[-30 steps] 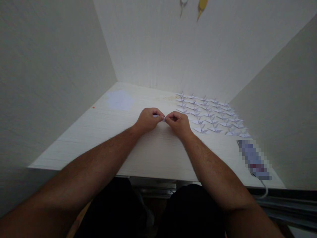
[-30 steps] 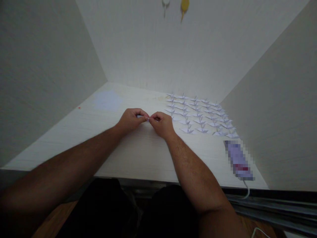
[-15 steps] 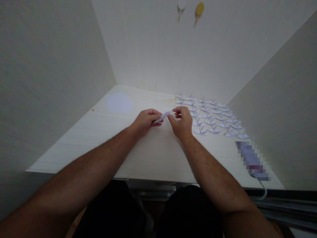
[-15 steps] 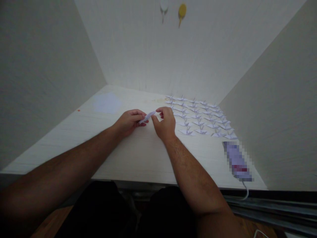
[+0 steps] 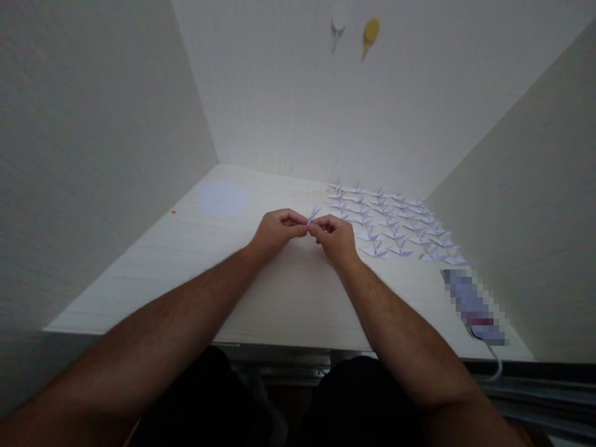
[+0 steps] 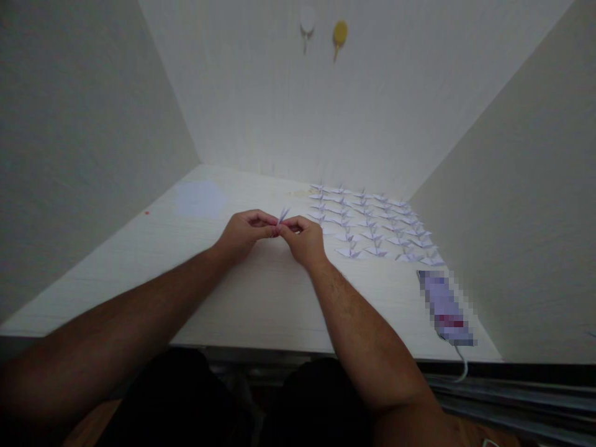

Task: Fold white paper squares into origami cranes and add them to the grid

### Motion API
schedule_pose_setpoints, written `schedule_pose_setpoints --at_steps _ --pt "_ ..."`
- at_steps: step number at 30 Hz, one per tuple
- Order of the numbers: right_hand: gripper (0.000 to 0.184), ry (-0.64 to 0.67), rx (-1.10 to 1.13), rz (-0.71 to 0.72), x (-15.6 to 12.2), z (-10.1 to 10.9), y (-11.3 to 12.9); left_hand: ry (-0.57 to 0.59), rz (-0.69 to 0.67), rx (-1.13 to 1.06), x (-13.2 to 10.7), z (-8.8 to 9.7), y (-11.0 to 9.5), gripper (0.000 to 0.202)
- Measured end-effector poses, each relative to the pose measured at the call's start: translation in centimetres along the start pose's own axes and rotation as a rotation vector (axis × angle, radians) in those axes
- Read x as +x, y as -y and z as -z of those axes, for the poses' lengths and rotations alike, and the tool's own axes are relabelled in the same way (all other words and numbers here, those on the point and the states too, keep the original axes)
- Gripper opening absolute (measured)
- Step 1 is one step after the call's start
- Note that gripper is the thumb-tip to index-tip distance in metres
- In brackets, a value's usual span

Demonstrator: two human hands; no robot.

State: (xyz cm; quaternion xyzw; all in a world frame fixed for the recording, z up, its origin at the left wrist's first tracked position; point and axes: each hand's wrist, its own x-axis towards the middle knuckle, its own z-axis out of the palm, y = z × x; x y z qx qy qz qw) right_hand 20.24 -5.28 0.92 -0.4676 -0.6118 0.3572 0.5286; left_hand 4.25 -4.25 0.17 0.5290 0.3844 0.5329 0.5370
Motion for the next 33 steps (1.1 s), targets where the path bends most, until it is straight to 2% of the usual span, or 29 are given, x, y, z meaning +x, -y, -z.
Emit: schedule_pose_setpoints --at_steps 8,14,18,21,25,33 --pt "0.019 0.041 0.148 -0.035 0.1 0.0 -0.8 0.013 -0.042 0.071 -0.2 0.2 -0.3 0.028" --pt "0.021 0.044 0.131 -0.026 0.2 0.0 -1.0 0.027 -0.025 0.057 -0.3 0.1 -0.4 0.024" --pt "0.019 0.034 0.106 -0.013 0.1 -0.1 -0.7 0.007 -0.056 0.018 -0.4 -0.1 -0.6 0.026" --pt "0.018 0.014 0.077 -0.020 0.1 -0.1 -0.7 -0.021 -0.027 0.018 -0.4 -0.3 -0.7 0.027" --pt "0.018 -0.001 0.073 -0.028 0.1 -0.3 -0.8 -0.065 -0.010 0.077 -0.4 -0.4 -0.8 0.022" --pt "0.018 -0.035 0.125 -0.037 0.2 -0.4 -1.0 -0.107 -0.125 0.277 -0.6 -0.9 -1.0 0.011"
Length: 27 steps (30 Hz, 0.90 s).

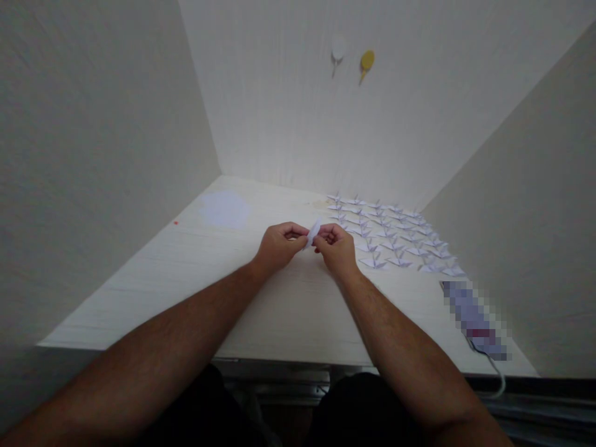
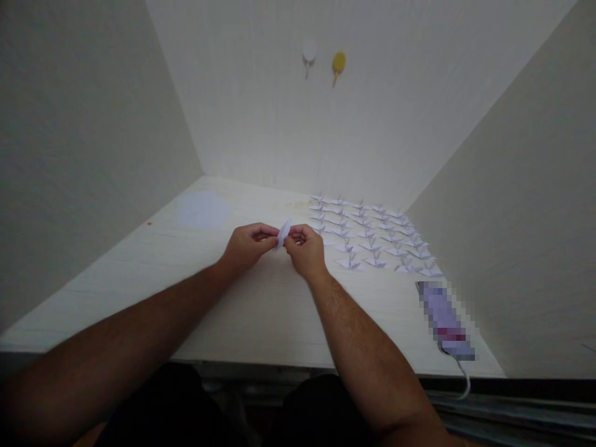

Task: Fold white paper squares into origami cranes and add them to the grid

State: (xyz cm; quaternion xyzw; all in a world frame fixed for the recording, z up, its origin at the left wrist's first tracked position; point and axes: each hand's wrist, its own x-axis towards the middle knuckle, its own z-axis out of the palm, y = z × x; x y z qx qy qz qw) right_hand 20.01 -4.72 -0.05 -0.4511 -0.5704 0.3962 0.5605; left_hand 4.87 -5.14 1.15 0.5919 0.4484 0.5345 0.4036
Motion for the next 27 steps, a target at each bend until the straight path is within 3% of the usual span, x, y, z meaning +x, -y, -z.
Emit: schedule_pose_setpoints --at_steps 5,18,22,27 --pt "0.018 -0.019 -0.020 0.019 -0.07 -0.10 0.05 -0.012 -0.079 0.081 -0.19 -0.02 -0.04 0.012" --pt "0.024 -0.026 0.006 -0.031 -0.07 -0.20 0.13 -0.050 -0.041 0.055 -0.31 -0.22 -0.17 0.009" --pt "0.017 -0.009 0.006 -0.041 -0.21 -0.25 0.18 -0.074 -0.154 0.145 -0.61 -0.25 -0.50 0.008" --pt "0.010 -0.002 -0.150 0.078 -0.48 0.03 0.07 -0.034 -0.278 0.160 -0.71 -0.19 -0.18 0.007"
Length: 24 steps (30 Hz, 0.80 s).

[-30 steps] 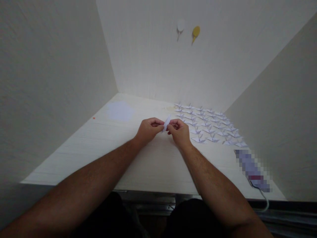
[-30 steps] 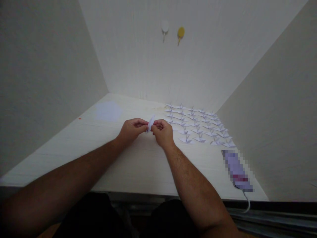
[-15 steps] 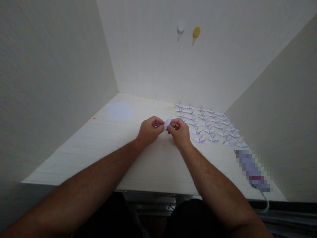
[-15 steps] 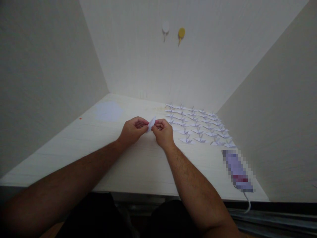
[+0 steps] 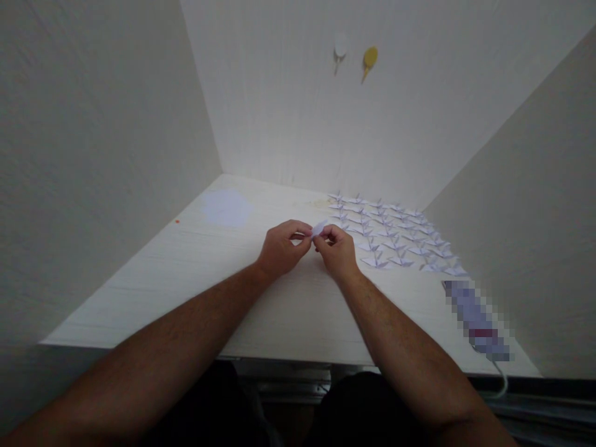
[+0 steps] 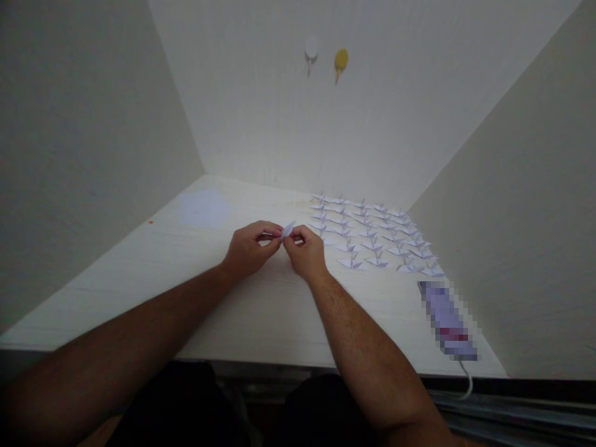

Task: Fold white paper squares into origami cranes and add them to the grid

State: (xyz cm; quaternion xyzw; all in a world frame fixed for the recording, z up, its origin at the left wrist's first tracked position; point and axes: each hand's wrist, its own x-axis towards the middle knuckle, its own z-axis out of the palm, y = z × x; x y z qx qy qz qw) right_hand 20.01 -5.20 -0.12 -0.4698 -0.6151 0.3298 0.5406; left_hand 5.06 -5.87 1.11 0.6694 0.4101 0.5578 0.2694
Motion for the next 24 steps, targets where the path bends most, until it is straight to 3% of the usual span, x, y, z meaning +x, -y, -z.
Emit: schedule_pose_setpoints --at_steps 7,11,18,24 --pt "0.008 -0.013 -0.059 0.106 0.10 0.12 -0.40 -0.004 -0.039 0.062 0.09 0.16 -0.09 0.003" --pt "0.012 -0.029 -0.063 0.063 -0.03 0.01 -0.08 -0.007 -0.080 0.138 0.11 0.27 -0.11 0.003" --pt "0.013 -0.064 -0.059 -0.014 -0.24 0.08 0.35 -0.030 -0.020 0.162 -0.03 0.10 -0.02 0.013" --pt "0.011 -0.047 -0.054 -0.022 -0.18 0.09 0.22 -0.031 -0.091 0.184 0.07 0.11 0.16 0.007"
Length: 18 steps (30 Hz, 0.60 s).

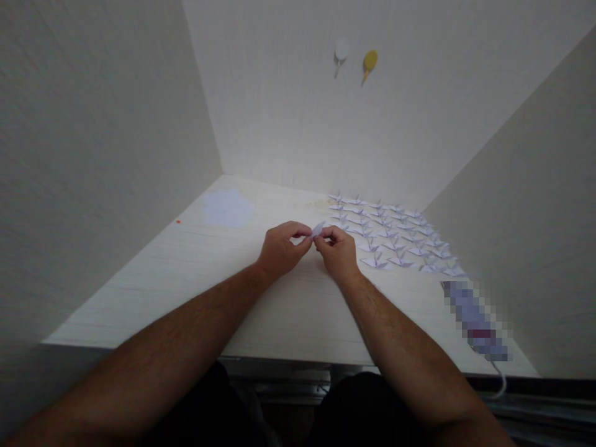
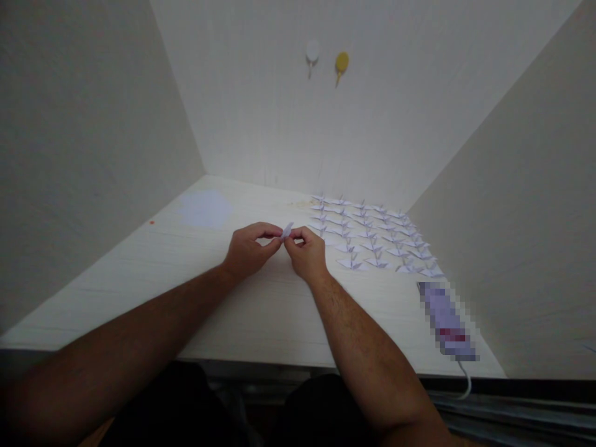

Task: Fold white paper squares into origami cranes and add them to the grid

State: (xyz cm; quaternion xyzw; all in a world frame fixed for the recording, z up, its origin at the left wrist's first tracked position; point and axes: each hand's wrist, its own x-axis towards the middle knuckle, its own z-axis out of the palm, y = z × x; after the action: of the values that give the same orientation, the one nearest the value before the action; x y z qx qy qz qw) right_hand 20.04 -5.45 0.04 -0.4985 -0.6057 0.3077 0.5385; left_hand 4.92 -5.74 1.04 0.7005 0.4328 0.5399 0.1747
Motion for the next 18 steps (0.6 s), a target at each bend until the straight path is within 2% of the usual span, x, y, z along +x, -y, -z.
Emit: schedule_pose_setpoints --at_steps 6,18 --pt "0.013 0.001 0.018 0.032 -0.15 -0.08 0.47 -0.019 -0.093 0.011 -0.02 -0.09 0.34 0.011" --pt "0.013 -0.027 -0.005 0.030 -0.19 -0.08 0.47 -0.024 -0.105 -0.003 0.09 -0.31 0.50 0.008"
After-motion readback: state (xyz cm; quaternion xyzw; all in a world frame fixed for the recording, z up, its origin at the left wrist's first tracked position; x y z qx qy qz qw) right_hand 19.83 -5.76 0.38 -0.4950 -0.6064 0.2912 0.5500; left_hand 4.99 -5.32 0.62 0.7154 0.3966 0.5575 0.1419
